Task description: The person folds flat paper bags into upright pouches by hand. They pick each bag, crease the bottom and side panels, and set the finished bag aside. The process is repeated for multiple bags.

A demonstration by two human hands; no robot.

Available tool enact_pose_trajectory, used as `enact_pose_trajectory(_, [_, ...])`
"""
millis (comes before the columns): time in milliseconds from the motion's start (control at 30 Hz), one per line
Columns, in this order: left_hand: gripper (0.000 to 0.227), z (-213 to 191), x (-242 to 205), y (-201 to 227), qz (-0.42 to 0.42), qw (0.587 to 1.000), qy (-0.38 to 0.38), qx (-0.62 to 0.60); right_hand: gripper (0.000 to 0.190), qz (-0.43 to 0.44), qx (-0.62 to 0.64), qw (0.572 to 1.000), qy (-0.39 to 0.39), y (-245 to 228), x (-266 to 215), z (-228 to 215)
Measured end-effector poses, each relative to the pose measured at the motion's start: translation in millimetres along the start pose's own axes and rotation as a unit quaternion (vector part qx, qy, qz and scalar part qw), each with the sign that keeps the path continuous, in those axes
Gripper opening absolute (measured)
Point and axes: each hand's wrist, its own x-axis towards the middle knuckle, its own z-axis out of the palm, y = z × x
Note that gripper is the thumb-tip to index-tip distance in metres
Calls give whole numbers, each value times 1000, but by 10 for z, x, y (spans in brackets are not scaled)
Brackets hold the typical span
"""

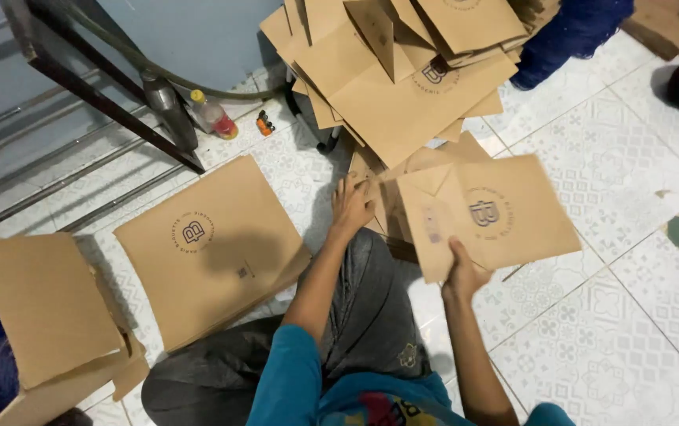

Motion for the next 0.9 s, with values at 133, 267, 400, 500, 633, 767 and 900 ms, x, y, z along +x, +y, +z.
enact_pose_trajectory(133, [46,-167,-113,42,12,997,-57,-54,91,18,-3,1000,25,350,-245,433])
enact_pose_trajectory(267, [78,-350,-114,75,-52,972,-106,-203,89,211,-71,969,-108,67,-845,943])
enact_pose_trajectory(400, [68,-22,101,-180,-45,989,-54,-130,21,272,-99,915,-282,644,-644,685])
enact_pose_trajectory(500, [70,153,272,-324,-41,994,-15,-96,40,208,-192,906,-314,-450,-985,690])
enact_pose_trajectory(633, [70,49,270,-279,-18,996,22,-80,22,-275,-265,897,-223,-82,-4,10])
enact_pose_trajectory(767, [93,-65,159,-168,-19,987,31,-158,64,-389,-432,771,-259,-471,363,-39])
enact_pose_trajectory(900, [66,58,92,-166,-5,973,75,-216,63,-338,-504,723,-330,-357,493,-232])
